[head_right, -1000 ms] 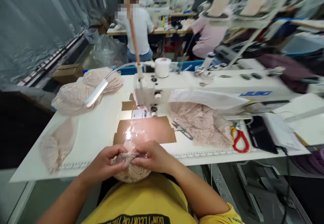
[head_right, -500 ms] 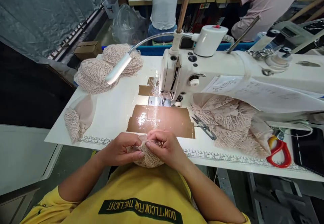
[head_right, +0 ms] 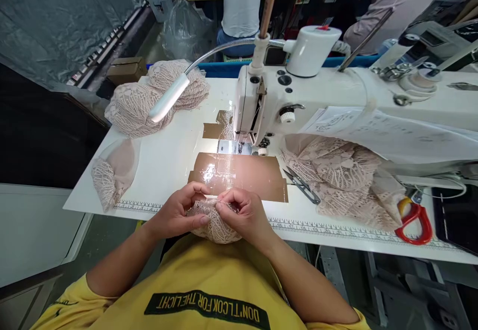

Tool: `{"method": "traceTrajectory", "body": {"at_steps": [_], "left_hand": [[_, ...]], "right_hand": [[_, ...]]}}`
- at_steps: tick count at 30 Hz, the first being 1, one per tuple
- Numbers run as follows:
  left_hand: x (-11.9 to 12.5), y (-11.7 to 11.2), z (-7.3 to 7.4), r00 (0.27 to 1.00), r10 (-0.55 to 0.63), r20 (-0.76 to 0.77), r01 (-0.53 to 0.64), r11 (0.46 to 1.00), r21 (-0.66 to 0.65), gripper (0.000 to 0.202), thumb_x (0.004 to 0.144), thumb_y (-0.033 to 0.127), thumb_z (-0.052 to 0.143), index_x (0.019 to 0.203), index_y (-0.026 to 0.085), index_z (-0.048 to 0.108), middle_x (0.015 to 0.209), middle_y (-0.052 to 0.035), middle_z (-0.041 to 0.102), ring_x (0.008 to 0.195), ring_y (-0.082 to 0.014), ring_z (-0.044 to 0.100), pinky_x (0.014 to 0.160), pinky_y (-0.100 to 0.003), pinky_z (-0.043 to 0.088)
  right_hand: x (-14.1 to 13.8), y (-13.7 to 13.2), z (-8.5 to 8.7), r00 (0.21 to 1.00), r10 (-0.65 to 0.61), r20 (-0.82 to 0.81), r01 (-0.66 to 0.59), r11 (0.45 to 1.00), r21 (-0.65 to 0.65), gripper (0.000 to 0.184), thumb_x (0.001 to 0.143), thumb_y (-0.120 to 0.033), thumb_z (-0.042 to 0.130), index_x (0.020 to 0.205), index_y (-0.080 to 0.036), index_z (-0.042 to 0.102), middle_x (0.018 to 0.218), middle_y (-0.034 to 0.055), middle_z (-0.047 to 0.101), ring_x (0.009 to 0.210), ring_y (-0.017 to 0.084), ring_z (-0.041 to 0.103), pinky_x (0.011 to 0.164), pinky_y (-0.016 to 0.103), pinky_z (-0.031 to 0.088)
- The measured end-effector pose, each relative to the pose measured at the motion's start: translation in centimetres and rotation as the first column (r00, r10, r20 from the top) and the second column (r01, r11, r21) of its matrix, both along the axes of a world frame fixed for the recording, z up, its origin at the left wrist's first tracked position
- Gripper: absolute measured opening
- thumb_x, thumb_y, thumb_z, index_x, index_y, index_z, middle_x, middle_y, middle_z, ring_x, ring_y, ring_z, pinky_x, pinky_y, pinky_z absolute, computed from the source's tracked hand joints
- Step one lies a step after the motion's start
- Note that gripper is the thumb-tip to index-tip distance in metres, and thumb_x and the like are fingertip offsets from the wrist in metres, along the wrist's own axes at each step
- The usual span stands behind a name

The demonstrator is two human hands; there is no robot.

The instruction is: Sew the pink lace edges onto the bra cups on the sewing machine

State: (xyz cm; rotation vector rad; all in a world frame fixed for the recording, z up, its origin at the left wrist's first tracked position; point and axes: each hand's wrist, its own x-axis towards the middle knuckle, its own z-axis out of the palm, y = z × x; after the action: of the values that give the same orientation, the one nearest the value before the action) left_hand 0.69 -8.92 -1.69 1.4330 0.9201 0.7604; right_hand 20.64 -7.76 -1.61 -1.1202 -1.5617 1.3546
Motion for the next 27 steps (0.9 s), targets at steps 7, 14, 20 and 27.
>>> {"method": "traceTrajectory", "body": {"at_steps": [7,14,20,27], "left_hand": [[0.2,0.7,-0.1,0.999,-0.051,0.015,0.052,0.988,-0.144,0.025,0.083,0.036,0.063,0.092,0.013,0.058,0.079,-0.0007,0.051,0.069,-0.0111,0.046,0.062,-0.022,0.038],[0.3,1.1,-0.4,0.999,0.01,-0.05,-0.018,0.987,-0.159,0.025,0.085,0.037,0.059,0.084,0.013,0.054,0.07,0.0022,0.044,0.065,-0.0095,0.039,0.057,-0.021,0.032],[0.4,0.9,-0.7,1.0,-0.018,0.009,0.02,0.983,-0.183,0.027,0.085,0.038,0.059,0.08,0.014,0.049,0.069,0.0036,0.039,0.062,-0.0084,0.034,0.055,-0.02,0.029],[0.4,0.9,-0.8,0.996,-0.057,0.062,0.069,0.975,-0.212,0.031,0.078,0.038,0.069,0.09,0.016,0.051,0.076,0.0022,0.045,0.067,-0.0099,0.041,0.06,-0.021,0.034]], "right_hand": [[0.1,0.3,-0.3,0.997,-0.028,0.072,0.03,0.999,-0.024,0.015,0.077,-0.029,0.063,0.066,-0.019,0.061,0.075,0.0047,0.071,0.064,0.016,0.062,0.058,0.027,0.048],[0.7,0.7,-1.5,0.993,0.116,0.001,-0.116,0.989,-0.091,0.02,0.08,-0.039,0.065,0.087,-0.019,0.064,0.079,0.0022,0.066,0.068,0.015,0.059,0.06,0.026,0.046],[0.1,0.5,-1.0,0.999,0.018,0.046,-0.026,0.985,0.172,0.013,0.079,-0.023,0.066,0.068,-0.019,0.06,0.078,0.0015,0.065,0.071,0.013,0.061,0.065,0.025,0.047],[0.1,0.2,-0.3,0.998,-0.028,0.051,0.016,0.977,0.212,0.014,0.077,-0.018,0.064,0.064,-0.02,0.059,0.074,0.0016,0.068,0.066,0.013,0.064,0.06,0.024,0.048]]}}
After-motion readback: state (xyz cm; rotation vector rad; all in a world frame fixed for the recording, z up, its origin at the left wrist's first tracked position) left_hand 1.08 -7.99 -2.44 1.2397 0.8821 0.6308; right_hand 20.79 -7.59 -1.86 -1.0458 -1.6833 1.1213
